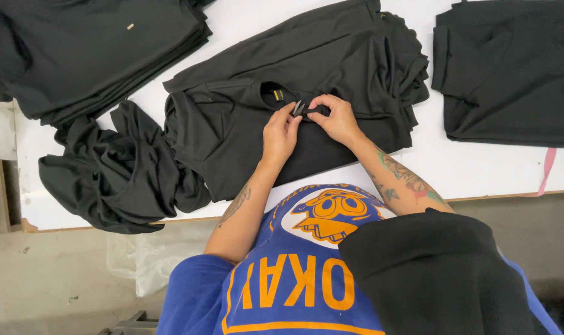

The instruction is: Trimming loose threads from black t-shirts using small snips on a work table in a factory setting.

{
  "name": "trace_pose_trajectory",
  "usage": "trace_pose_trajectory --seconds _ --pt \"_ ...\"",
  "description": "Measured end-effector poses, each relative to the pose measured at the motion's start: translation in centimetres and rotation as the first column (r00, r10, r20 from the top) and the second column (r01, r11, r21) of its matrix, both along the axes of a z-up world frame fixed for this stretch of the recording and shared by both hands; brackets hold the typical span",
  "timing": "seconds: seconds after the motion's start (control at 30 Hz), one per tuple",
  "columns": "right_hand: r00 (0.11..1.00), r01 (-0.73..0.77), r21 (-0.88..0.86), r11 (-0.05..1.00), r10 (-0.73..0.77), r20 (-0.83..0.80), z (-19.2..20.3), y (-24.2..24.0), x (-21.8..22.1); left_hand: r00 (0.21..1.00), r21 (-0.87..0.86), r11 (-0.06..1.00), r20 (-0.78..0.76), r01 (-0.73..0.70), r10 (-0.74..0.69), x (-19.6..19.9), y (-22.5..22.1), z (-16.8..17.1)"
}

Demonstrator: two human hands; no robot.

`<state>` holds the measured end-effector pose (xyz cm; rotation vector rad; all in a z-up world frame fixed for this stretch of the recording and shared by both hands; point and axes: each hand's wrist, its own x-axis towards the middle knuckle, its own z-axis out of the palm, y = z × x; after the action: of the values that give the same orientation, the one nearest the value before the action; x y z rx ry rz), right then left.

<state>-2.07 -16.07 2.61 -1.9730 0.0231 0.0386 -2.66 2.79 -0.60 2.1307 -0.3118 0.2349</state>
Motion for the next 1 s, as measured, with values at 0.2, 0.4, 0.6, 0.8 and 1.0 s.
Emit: trace_pose_trajectory --seconds 0.2,0.4,0.6,0.8,1.0 --pt "1.000 0.020 0.002 1.000 -0.020 0.001 -0.1 0.2 -0.2 0.976 -0.087 0.995 -0.219 -0.041 0.021 -0.6 -0.9 2.5" --pt "0.996 0.029 0.105 0.994 -0.019 -0.092 0.9 0.7 -0.7 0.991 -0.051 0.998 -0.134 -0.036 0.029 0.8 -1.2 1.3" --pt "0.972 0.146 0.453 0.880 -0.042 -0.232 0.6 -0.1 -0.2 0.979 -0.193 0.979 -0.203 -0.066 0.027 0.1 -1.2 6.4" --pt "0.967 0.180 0.536 0.825 -0.047 -0.252 1.0 0.0 -0.2 0.974 -0.215 0.971 -0.222 -0.104 0.055 -1.0 -1.1 5.1" --pt "0.970 0.165 0.491 0.855 -0.051 -0.238 2.1 0.5 -0.5 0.979 -0.188 0.971 -0.167 -0.150 0.119 -1.0 -1.4 4.8"
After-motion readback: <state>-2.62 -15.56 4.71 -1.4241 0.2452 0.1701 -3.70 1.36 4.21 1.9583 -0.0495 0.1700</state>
